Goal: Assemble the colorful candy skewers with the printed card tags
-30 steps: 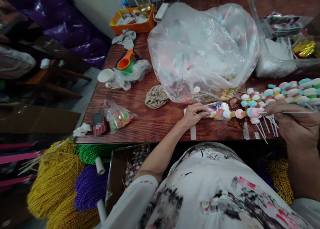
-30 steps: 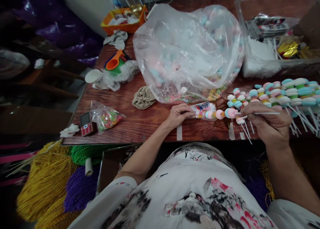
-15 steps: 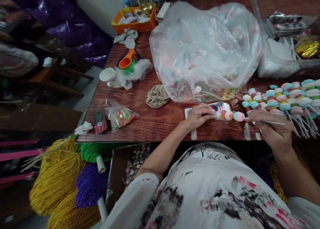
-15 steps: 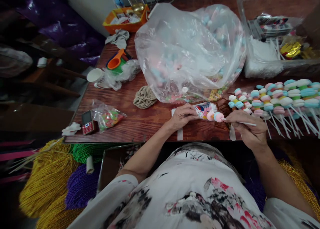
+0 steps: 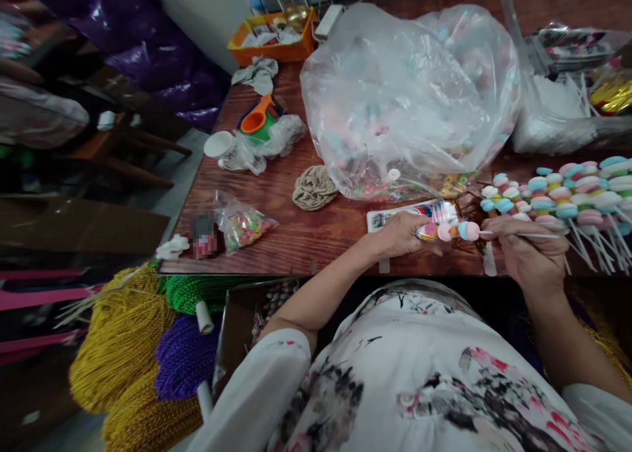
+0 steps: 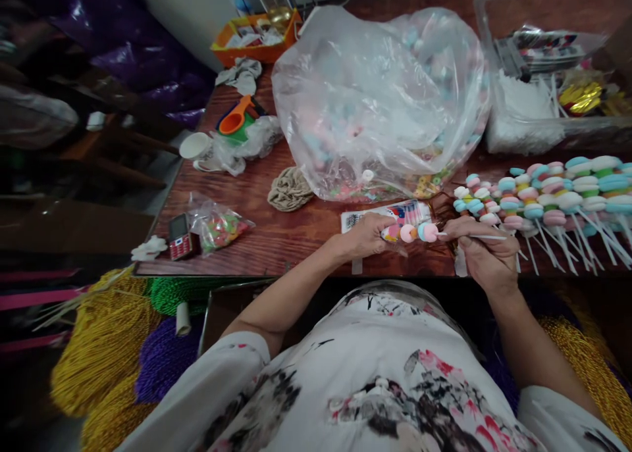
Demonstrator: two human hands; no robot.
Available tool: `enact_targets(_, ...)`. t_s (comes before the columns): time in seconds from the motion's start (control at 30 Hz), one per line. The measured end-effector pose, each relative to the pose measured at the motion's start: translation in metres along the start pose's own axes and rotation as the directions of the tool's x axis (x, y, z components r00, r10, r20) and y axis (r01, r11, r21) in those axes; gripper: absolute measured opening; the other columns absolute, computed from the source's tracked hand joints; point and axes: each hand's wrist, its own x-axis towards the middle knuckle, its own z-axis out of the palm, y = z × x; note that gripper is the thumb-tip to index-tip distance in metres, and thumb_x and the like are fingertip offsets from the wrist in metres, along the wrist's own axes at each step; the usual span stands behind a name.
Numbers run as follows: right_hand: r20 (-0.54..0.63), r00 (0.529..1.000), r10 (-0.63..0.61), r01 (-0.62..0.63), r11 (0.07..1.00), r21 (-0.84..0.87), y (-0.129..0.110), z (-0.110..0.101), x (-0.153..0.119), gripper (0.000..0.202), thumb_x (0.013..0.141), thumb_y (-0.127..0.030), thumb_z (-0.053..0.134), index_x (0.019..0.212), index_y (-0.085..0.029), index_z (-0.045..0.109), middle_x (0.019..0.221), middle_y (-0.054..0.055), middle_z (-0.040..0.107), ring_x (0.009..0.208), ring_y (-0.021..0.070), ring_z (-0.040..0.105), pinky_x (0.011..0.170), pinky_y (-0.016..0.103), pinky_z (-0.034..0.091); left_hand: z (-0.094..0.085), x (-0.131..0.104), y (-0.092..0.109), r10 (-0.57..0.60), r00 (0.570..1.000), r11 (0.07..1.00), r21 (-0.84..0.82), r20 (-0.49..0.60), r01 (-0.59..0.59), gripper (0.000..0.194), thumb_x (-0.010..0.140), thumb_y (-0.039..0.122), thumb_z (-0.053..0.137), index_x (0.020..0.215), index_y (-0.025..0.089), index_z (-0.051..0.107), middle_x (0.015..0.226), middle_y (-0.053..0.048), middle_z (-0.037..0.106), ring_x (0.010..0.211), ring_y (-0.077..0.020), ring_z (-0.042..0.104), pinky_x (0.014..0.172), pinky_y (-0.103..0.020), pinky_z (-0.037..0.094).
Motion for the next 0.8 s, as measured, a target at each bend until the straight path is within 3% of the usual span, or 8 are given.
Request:
enact_targets(0.17,0.02,1.0,0.023,-0.023,1.0,0.014,-0.001,0.004,0.003,0.013,0.08,-0.021,0.067,0.087,-0.025,0.077,0.08,0.002,0.073,0.085,0.021,0.067,0.085,0.042,0.054,0.003,0.003,0.005,-0.045,0.999,0.998,0.045,-0.027,0.046,0.041,0.067,0.053,0.078,0.086,0.018,0.07,0.069,0.002,0.062,0.066,-0.013,0.056,0.063,-0.022,0.036)
enact_targets(0.33,-0.148,0.985,0.088,-0.075,0.993,0.09,-0.007,0.014,0.009,0.01,0.08,-0.02,0.067,0.083,-0.025,0.075,0.077,0.0,0.073,0.072,0.018,0.069,0.079,0.038,0.058,0.008,0.0,0.011,-0.001,0.992,0.962,0.272,-0.123,0.035,0.044,0.071,0.057,0.073,0.087,0.016,0.066,0.079,-0.007,0.067,0.072,-0.0184,0.06,0.063,-0.026,0.035)
enact_targets(0.43,-0.207,0.974,0.087,-0.085,0.996,0.021,-0.006,0.017,0.006,0.007,0.079,-0.021,0.07,0.083,-0.024,0.074,0.078,0.0,0.073,0.065,0.0161,0.068,0.072,0.035,0.059,0.011,-0.003,0.015,0.009,0.978,0.927,0.368,-0.207,0.069,0.041,0.075,0.052,0.072,0.088,0.014,0.064,0.08,-0.008,0.066,0.07,-0.0186,0.058,0.061,-0.027,0.033)
enact_targets(0.67,-0.179,0.982,-0.062,0.027,0.981,-0.193,-0.001,0.025,-0.002,0.005,0.078,-0.022,0.072,0.082,-0.025,0.073,0.065,-0.003,0.068,0.059,0.0142,0.063,0.066,0.033,0.055,0.011,-0.001,0.019,-0.057,0.967,0.937,0.322,-0.25,0.139,0.035,0.074,0.049,0.073,0.082,0.016,0.063,0.073,-0.004,0.064,0.064,-0.0158,0.055,0.058,-0.026,0.03)
enact_targets(0.8,-0.226,0.973,-0.037,-0.026,0.962,-0.271,0.001,0.027,-0.002,0.003,0.079,-0.026,0.071,0.08,-0.023,0.071,0.058,-0.005,0.062,0.048,0.0112,0.055,0.054,0.028,0.048,0.013,-0.001,0.023,-0.049,0.962,0.947,0.293,-0.267,0.13,0.044,0.07,0.058,0.073,0.085,0.017,0.064,0.073,-0.004,0.063,0.064,-0.0156,0.055,0.059,-0.025,0.032)
